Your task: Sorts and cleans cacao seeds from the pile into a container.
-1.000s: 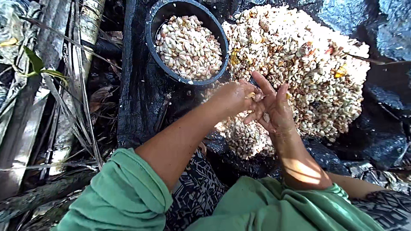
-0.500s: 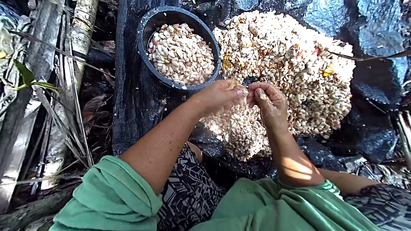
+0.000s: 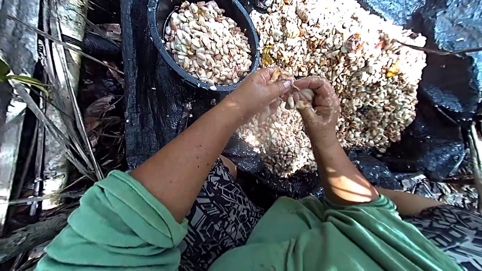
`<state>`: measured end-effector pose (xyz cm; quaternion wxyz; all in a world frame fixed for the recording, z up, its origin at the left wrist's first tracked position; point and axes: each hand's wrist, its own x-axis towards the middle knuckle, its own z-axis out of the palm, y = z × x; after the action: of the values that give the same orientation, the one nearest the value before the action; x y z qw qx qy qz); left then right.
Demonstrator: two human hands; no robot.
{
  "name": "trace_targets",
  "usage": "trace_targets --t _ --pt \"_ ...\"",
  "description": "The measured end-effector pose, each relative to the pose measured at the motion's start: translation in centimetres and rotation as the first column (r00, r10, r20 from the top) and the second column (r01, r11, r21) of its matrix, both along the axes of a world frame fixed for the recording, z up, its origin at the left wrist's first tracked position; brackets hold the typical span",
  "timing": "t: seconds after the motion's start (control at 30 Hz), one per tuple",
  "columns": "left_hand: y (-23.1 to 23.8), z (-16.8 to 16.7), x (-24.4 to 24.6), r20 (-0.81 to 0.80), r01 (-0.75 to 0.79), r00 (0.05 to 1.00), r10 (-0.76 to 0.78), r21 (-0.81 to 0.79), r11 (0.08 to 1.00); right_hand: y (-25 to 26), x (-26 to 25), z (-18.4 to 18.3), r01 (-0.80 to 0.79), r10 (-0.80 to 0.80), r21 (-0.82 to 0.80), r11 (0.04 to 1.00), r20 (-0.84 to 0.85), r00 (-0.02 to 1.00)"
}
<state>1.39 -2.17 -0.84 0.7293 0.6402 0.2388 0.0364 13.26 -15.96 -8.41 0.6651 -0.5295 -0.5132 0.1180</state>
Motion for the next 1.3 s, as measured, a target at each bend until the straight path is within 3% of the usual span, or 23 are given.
trace_targets --t 0.17,0.23,0.27,0.3,0.37,0.4,0.43,0.53,0.6,0.67,0.73,0.83,0.93,1.0,1.1,1.2,1.3 --pt "-0.3 0.1 0.2 -0.019 -0.123 0.992 0.124 0.042 0.992 1.0 -0.8 -1.0 0.158 -0.174 0.084 0.984 0.254 0.951" --pt "-0.2 0.0 0.3 -0.001 -0.186 0.982 0.187 0.098 0.978 1.3 -0.1 -2.6 0.167 -0.16 -0.011 0.986 0.227 0.961" --pt "0.0 0.2 0.3 0.021 -0.228 0.974 0.227 0.111 0.967 1.2 0.2 -4.1 0.177 -0.134 -0.157 0.972 0.251 0.959" --pt "0.2 0.4 0.3 0.064 -0.256 0.966 0.25 0.131 0.958 0.9 0.2 -5.8 0.181 -0.057 -0.385 0.905 0.312 0.948" --pt "0.5 0.7 0.1 0.177 -0.261 0.956 0.232 0.162 0.951 -0.4 -1.0 -10.3 0.142 0.26 -0.801 0.582 0.349 0.9" --pt "0.5 0.8 0.0 0.219 -0.248 0.953 0.209 0.168 0.954 -1.7 -2.3 -12.8 0.139 0.4 -0.882 0.451 0.339 0.851" --pt "0.4 0.9 -0.2 0.243 -0.23 0.952 0.187 0.16 0.96 -3.7 -3.7 -15.1 0.124 0.49 -0.916 0.382 0.314 0.813" --pt "0.0 1.2 -0.6 0.25 -0.222 0.947 0.201 0.057 0.973 -7.3 -4.7 -19.6 0.093 0.56 -0.946 0.312 0.262 0.786" --pt "0.1 1.0 -0.5 0.224 -0.257 0.942 0.252 -0.004 0.966 -5.7 -3.0 -20.4 0.063 0.49 -0.972 0.227 0.17 0.855" --pt "0.1 0.8 -0.4 0.192 -0.281 0.941 0.28 -0.019 0.959 -3.0 -1.5 -20.6 -0.025 0.26 -0.98 0.197 0.027 0.965" --pt "0.0 0.8 -0.1 0.198 -0.281 0.941 0.273 0.012 0.96 -0.1 0.4 -20.1 -0.011 0.131 -0.984 0.177 0.013 0.991" --pt "0.1 0.8 -0.2 0.22 -0.243 0.949 0.224 0.062 0.968 1.6 2.0 -18.6 0.001 0.122 -0.963 0.27 0.035 0.992" --pt "0.2 0.8 -0.7 0.238 -0.229 0.948 0.212 0.043 0.973 -1.0 3.7 -17.2 0.048 0.072 -0.939 0.34 0.077 0.994" --pt "0.3 0.9 -1.1 0.238 -0.238 0.943 0.231 0.0 0.971 -4.5 6.0 -17.0 0.136 -0.077 -0.954 0.267 0.12 0.99" --pt "0.6 1.2 -1.5 0.227 -0.258 0.939 0.259 -0.032 0.965 -11.5 10.0 -20.3 0.237 -0.316 -0.97 0.058 0.208 0.926" --pt "0.6 1.1 -1.5 0.185 -0.261 0.944 0.272 -0.082 0.962 -15.0 8.3 -23.2 0.094 -0.466 -0.983 -0.157 0.157 0.871" --pt "0.3 1.4 -0.7 0.024 -0.2 0.979 0.203 -0.083 0.976 -10.5 3.7 -22.6 -0.002 -0.483 -0.996 -0.091 0.042 0.875"
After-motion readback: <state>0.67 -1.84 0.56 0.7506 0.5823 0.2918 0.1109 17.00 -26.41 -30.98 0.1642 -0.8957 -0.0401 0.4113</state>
